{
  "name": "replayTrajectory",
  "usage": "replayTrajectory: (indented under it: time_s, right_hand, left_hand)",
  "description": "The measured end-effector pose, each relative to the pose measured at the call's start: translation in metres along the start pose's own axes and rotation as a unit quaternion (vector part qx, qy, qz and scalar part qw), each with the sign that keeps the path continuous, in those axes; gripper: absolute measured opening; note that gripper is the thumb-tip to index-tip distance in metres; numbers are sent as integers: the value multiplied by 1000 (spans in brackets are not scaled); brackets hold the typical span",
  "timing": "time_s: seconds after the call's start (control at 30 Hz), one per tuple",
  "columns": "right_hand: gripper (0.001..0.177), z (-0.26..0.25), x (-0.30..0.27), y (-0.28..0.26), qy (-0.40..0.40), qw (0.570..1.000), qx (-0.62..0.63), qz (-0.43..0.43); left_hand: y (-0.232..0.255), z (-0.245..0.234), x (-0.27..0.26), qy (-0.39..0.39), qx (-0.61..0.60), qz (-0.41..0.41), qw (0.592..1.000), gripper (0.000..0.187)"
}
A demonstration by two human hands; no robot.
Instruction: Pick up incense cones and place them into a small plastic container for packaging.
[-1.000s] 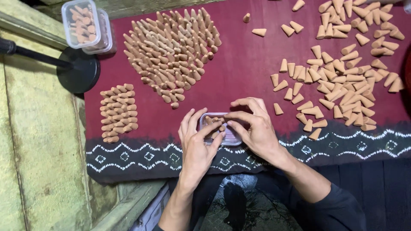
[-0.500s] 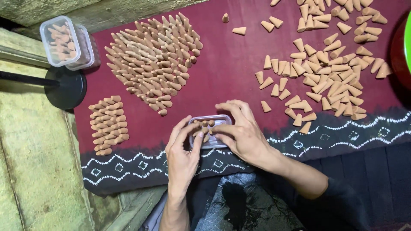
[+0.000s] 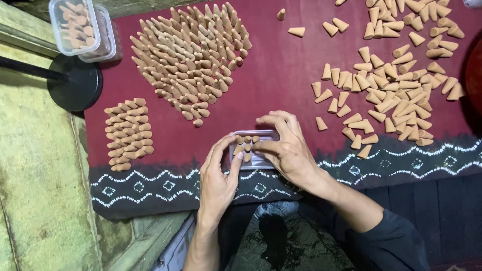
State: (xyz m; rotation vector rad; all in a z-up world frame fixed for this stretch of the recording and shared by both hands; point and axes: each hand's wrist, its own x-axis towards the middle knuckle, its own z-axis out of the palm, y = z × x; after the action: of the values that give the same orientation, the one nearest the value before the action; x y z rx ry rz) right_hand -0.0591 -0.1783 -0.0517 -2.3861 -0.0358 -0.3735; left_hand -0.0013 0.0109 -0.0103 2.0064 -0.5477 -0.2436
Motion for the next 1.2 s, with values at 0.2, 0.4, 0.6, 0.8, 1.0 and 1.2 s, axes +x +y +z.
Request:
replayTrajectory:
  time_s: [0.2, 0.4, 0.6, 0.8, 1.0, 1.2]
  right_hand:
    - [6, -2, -2, 0, 16, 999, 30, 2]
    - [17, -29, -10, 1, 65, 996, 67, -15]
    - [23, -80, -60, 28, 193, 970, 25, 147]
    - [24, -130, -104, 81, 268, 938, -89, 200]
    - [21, -157, -116, 145, 282, 925, -134, 214]
    - [30, -148, -118, 178, 239, 922, -171, 250]
  left_hand:
    - [3, 1, -3, 14, 8, 18, 1000, 34]
    - [11, 18, -9, 77, 104, 58, 990, 39]
    - [49, 67, 3, 91, 56, 195, 975, 31]
    - [89, 139, 23, -40, -13, 241, 970, 22]
    - [95, 232, 55, -98, 1, 222, 970, 22]
    - [89, 292, 85, -103, 84, 202, 970, 21]
